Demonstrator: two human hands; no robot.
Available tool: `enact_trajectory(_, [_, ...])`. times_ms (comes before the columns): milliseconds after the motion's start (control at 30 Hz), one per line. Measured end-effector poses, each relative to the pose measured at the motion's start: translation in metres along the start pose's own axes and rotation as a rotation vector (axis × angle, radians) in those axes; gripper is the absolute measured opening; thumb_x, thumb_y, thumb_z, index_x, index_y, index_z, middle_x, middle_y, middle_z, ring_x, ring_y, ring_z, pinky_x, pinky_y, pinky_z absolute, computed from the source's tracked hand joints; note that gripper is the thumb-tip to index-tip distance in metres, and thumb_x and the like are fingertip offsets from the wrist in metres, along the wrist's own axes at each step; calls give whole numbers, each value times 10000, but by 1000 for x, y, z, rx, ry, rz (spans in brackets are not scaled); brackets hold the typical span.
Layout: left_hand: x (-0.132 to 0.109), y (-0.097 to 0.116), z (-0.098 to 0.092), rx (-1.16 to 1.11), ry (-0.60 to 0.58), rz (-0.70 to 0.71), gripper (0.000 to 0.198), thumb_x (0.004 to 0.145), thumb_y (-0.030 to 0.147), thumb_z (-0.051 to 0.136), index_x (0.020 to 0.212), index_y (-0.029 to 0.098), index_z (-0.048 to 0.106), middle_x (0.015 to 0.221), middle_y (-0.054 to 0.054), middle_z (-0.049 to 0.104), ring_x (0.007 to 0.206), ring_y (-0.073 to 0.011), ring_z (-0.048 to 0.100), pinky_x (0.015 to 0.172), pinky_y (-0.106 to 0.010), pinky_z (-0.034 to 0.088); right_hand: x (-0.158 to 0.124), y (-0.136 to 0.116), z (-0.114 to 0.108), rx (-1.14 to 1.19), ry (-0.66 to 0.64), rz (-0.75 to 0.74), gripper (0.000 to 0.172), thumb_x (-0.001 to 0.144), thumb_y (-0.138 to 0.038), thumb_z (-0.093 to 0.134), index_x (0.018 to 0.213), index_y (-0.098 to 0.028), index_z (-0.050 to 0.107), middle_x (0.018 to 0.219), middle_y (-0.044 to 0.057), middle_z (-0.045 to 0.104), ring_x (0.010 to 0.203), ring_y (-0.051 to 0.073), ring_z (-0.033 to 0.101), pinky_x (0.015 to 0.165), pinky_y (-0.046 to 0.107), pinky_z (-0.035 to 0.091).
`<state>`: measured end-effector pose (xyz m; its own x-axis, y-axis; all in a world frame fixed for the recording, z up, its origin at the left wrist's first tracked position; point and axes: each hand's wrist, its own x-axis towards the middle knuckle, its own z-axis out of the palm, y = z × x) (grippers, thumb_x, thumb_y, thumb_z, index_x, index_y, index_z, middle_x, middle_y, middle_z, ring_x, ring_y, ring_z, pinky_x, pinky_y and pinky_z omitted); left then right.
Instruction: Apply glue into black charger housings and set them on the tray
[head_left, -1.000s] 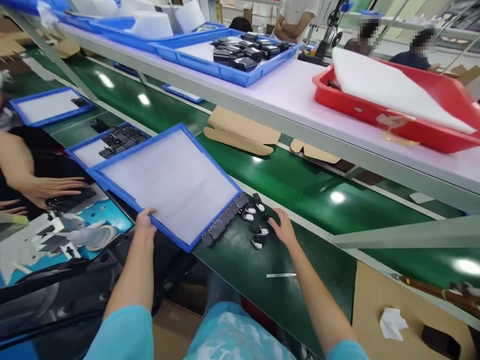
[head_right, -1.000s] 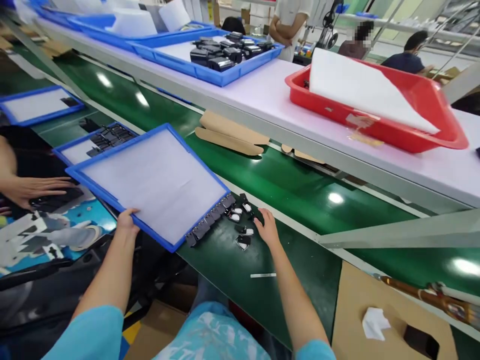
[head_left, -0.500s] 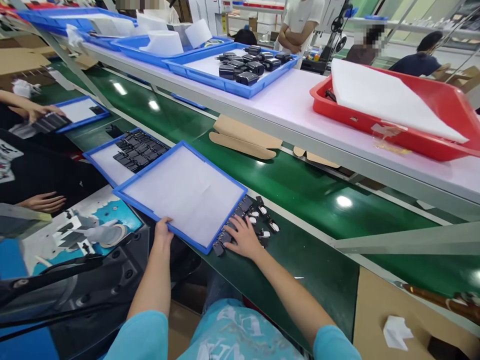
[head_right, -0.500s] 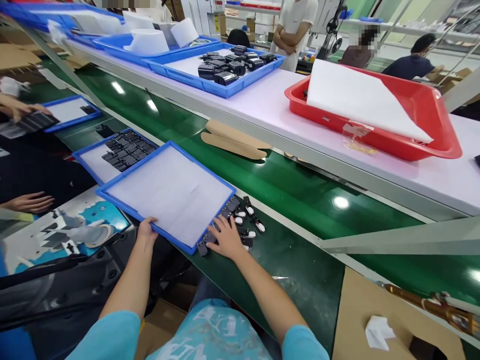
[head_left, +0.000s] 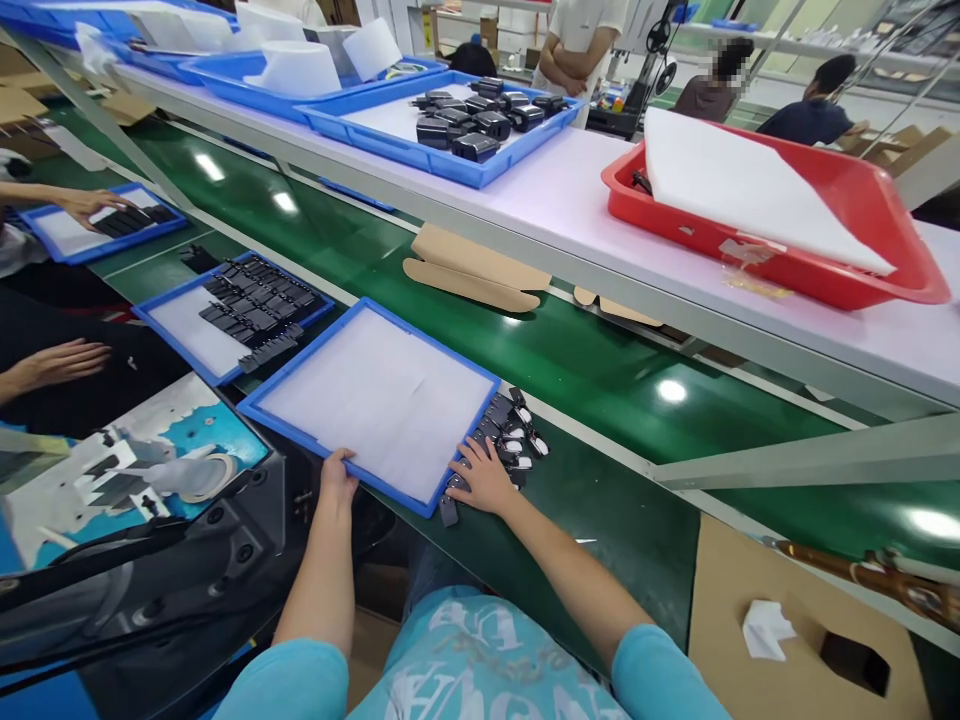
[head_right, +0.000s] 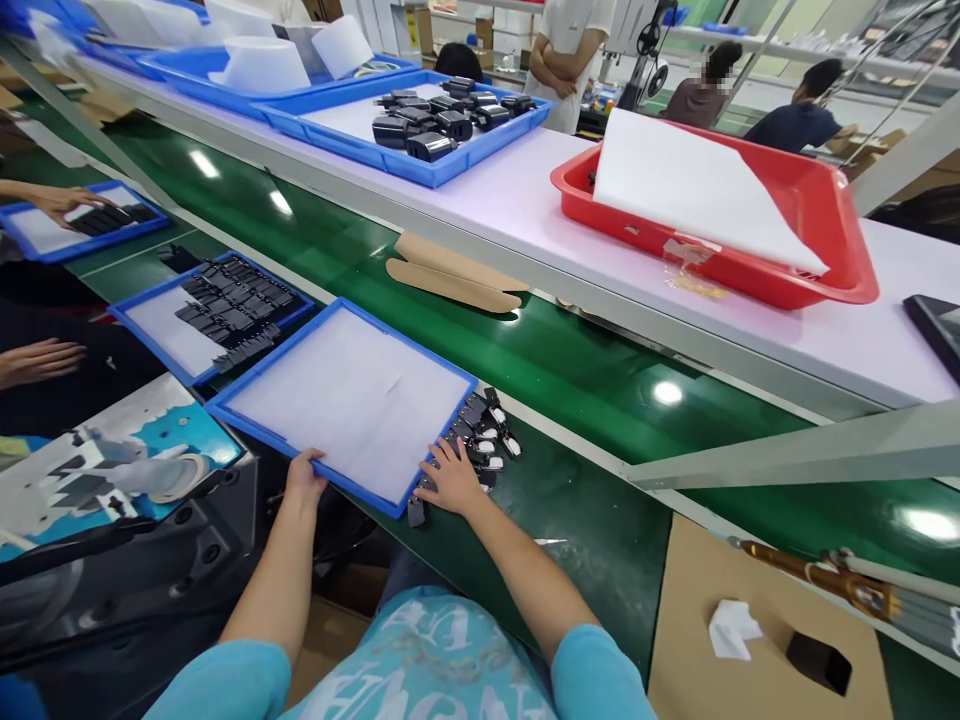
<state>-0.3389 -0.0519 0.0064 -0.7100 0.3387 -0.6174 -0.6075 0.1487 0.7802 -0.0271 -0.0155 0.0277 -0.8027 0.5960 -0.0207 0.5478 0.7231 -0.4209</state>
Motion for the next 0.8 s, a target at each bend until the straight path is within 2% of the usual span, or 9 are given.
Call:
enact_trajectory(133, [-11, -13, -2, 30, -5, -28, 205, 948, 289, 582, 1061, 119, 603, 940, -36, 631, 727, -113, 613, 620, -252, 547, -15, 0, 2, -10, 5, 25, 581, 914, -612, 429, 1328, -224, 556, 1481, 142, 446, 1448, 335, 267, 1175, 614, 162])
enact_trajectory(300, [-19, -22, 0, 121, -9, -65, 213, 950, 294, 579, 1072, 120, 601, 941, -37, 632, 722, -112, 614, 613, -250, 547, -26, -3, 5, 0, 32, 69, 549, 914, -554, 489, 1317, -189, 563, 1461, 169, 463, 1438, 354, 288, 1138, 586, 286])
enact_trajectory(433, [-27, -18, 5, 252, -9, -94, 234, 949, 301, 581, 1101, 124, 596, 980, -48, 634, 759, -125, 625, 638, -266, 557, -28, -9, 4, 49, 83, 72, 508, 912, -486, 538, 1279, -140, 590, 1428, 197, 496, 1420, 356, 332, 1136, 571, 315])
enact_trajectory(567, [-35, -2, 7, 437, -10, -138, 225, 947, 303, 586, 1078, 121, 602, 944, -39, 636, 729, -115, 622, 613, -250, 553, -40, -21, -7, 152, 165, -2, 441, 942, -456, 502, 1293, -200, 579, 1411, 106, 543, 1418, 250, 365, 1198, 484, 263])
enact_trajectory(633, [-37, 9, 8, 536, -15, -159, 146, 935, 243, 599, 1001, 113, 607, 842, -11, 627, 653, -96, 606, 570, -229, 543, -57, -27, -13, 214, 227, -7, 410, 960, -436, 474, 1308, -237, 565, 1405, 62, 555, 1414, 198, 375, 1209, 442, 258])
enact_trajectory(700, [-41, 23, 9, 631, -28, -170, 42, 885, 139, 627, 882, 108, 599, 708, 15, 602, 578, -105, 600, 534, -239, 546, -86, -29, -18, 274, 313, 50, 386, 967, -398, 468, 1313, -253, 559, 1387, 48, 572, 1396, 178, 402, 1205, 436, 275])
enact_trajectory(800, [-54, 43, 6, 760, -48, -129, 113, 797, 46, 632, 728, 120, 581, 567, 17, 586, 524, -169, 628, 495, -302, 564, -148, -25, -21, 349, 484, 263, 339, 955, -339, 483, 1262, -256, 600, 1299, 61, 633, 1312, 195, 504, 1157, 459, 365])
